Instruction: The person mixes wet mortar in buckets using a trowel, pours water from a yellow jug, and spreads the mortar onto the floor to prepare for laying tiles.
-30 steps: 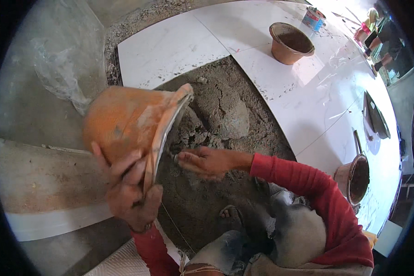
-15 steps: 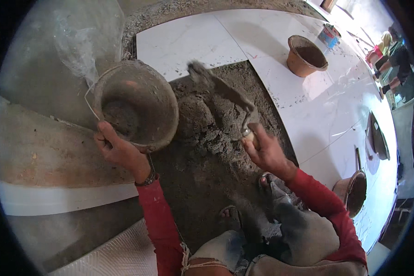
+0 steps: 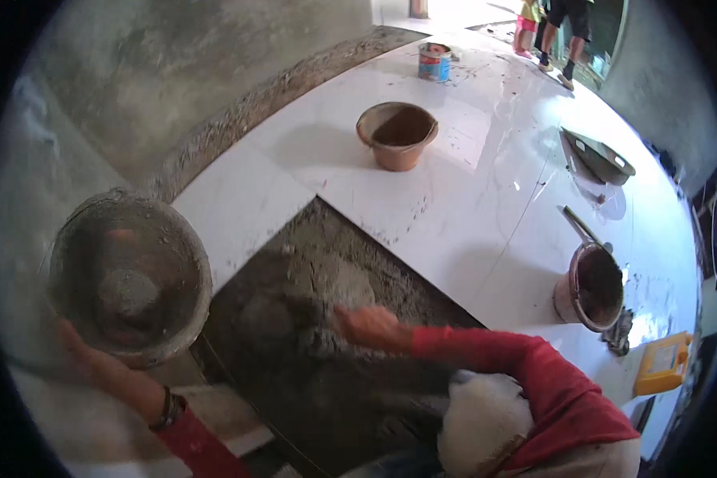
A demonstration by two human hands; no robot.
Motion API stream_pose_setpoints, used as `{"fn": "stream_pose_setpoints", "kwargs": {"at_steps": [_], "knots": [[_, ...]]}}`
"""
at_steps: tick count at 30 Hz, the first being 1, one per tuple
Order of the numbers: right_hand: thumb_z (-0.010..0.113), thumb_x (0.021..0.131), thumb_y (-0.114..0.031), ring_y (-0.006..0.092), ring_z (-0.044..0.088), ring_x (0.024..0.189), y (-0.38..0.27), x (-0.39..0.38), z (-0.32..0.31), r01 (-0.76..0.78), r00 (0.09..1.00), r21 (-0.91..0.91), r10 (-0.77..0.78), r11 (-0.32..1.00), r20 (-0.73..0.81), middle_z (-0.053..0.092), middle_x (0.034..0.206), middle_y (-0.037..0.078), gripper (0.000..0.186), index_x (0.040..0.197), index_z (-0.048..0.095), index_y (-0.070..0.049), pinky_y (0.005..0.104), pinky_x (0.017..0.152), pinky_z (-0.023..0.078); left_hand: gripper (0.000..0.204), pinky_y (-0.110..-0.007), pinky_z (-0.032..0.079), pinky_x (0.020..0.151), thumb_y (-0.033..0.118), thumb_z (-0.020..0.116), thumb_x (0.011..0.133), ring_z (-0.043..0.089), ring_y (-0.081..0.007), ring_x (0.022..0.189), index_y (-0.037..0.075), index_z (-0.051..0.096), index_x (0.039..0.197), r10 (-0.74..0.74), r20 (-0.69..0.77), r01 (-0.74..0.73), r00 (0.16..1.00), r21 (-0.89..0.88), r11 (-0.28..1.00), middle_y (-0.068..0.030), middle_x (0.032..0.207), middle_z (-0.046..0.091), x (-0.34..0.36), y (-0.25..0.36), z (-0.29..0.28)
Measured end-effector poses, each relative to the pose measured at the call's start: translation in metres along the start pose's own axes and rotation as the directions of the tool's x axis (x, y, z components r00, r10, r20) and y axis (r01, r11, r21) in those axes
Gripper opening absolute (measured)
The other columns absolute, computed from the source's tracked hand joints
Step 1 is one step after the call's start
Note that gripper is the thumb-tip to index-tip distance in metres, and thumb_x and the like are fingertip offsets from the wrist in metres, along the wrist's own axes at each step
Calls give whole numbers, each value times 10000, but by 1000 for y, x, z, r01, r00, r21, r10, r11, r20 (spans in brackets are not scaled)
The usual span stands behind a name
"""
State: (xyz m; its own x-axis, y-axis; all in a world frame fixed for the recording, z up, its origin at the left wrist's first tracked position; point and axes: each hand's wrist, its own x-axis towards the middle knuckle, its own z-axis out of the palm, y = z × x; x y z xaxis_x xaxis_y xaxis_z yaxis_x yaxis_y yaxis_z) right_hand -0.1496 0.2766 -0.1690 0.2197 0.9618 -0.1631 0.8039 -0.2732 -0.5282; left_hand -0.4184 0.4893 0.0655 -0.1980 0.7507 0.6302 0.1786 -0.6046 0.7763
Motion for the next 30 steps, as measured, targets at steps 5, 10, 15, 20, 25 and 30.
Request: {"fn": "stream_pose_setpoints", "kwargs": {"at_steps": [5, 10, 15, 20, 25, 30], "knots": [[514, 973, -443, 470, 641, 671, 38, 0, 30, 186, 982, 375, -164, 908, -90, 631, 704, 249, 468, 1229, 463, -54, 563, 563, 500, 674, -378, 357, 1099, 125, 584, 905, 423, -258, 1333, 24, 294, 1505, 135, 405, -180, 904, 75, 981, -176, 1496, 360, -2, 16, 126], [528, 970, -435, 495, 623, 696, 60, 14, 32, 126, 991, 645, -129, 754, -42, 624, 717, 266, 453, 1211, 459, -58, 569, 600, 496, 1037, -348, 483, 921, -67, 748, 694, 497, -205, 1101, 135, 199, 1549, -303, 787, 717, 537, -237, 656, -166, 1367, 447, -38, 23, 333], [519, 975, -410, 486, 628, 699, 78, 16, 22, 131, 978, 746, -207, 653, 9, 625, 725, 259, 414, 1191, 460, -61, 562, 604, 495, 764, -416, 498, 648, 674, 560, 859, 581, -234, 804, 63, 493, 1313, -618, 615, 867, 490, -268, 420, -113, 858, 562, -147, -3, 544], [498, 982, -337, 460, 623, 621, 116, 10, -5, 199, 976, 575, -216, 793, -40, 615, 682, 242, 315, 1116, 454, -56, 564, 548, 484, 631, -415, 461, 892, 484, 509, 947, 565, -279, 1023, -95, 533, 1195, -545, 701, 671, 459, 128, 730, -198, 1172, 578, -184, -35, 558], [509, 987, -303, 454, 623, 602, 179, 23, -34, 72, 997, 508, -58, 858, -42, 617, 660, 243, 311, 1093, 447, -17, 530, 505, 478, 602, -369, 402, 1001, 487, 380, 1026, 529, -273, 1156, -43, 539, 1262, 146, 831, -83, 536, -120, 989, -177, 1206, 582, -110, -25, 419], [501, 995, -310, 474, 622, 636, 172, 43, -2, 159, 986, 278, -137, 947, -96, 618, 693, 283, 337, 1077, 460, 15, 525, 499, 462, 589, -459, 271, 1172, 449, 284, 1044, 377, -328, 1394, 46, 341, 1470, -412, 760, 291, 503, 300, 909, -164, 1540, 327, -87, 15, 123]]}}
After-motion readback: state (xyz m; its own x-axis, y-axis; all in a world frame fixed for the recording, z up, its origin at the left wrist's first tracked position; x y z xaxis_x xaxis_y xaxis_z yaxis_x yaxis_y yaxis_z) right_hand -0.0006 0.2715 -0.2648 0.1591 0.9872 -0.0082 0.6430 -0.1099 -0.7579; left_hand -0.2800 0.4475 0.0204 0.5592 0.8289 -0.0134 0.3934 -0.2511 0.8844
